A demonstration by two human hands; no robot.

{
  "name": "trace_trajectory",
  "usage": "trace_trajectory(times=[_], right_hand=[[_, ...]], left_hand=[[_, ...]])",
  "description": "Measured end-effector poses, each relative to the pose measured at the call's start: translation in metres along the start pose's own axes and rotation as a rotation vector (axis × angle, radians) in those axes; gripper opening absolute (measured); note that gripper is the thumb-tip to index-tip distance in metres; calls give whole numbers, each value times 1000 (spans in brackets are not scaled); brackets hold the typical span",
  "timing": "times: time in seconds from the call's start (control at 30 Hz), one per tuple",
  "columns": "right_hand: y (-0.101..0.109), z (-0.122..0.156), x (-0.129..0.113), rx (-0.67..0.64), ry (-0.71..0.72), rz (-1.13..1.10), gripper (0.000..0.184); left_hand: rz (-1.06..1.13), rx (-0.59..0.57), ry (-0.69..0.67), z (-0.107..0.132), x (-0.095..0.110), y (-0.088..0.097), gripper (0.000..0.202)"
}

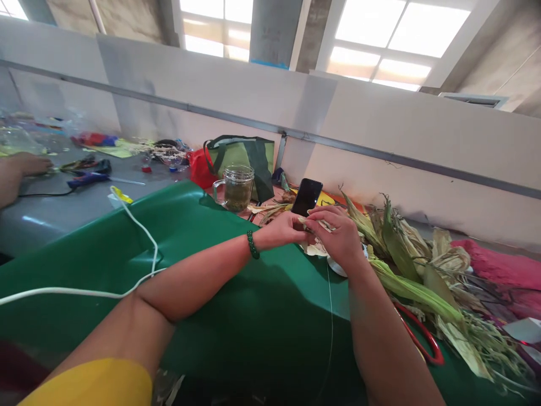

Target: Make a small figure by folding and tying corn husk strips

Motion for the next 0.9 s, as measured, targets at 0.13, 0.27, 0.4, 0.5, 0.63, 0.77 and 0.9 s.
trace_trajectory(times=[0.13,0.27,0.4,0.5,0.63,0.77,0.9], right_hand=[[2,-1,6,-3,-41,-67,17],[0,-2,7,-3,-27,-86,19],[2,-1,6,97,-52,-57,20],[12,2,7,239,-184,-12,26],[16,3,12,185,-359,-102,32],[14,2,15,141,-415,-253,30],[15,2,16,198,-430,-258,27]], left_hand=[[131,-65,78,2,-1,0,34],[299,-68,121,2,-2,-2,50],[346,-13,79,2,-3,-2,51],[372,26,63,1,-2,1,47],[432,118,66,0,3,8,33],[467,152,89,2,8,8,29],[501,188,39,5,13,9,25]])
Point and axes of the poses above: each hand's wrist, its own z-axis away from the middle knuckle, its own y-axis out of the back of the hand, x = y × z, the point moved 5 cm from there along -z, towards the middle knuckle, and after that the axes turned 1 degree about y, right-handed, at the moved point
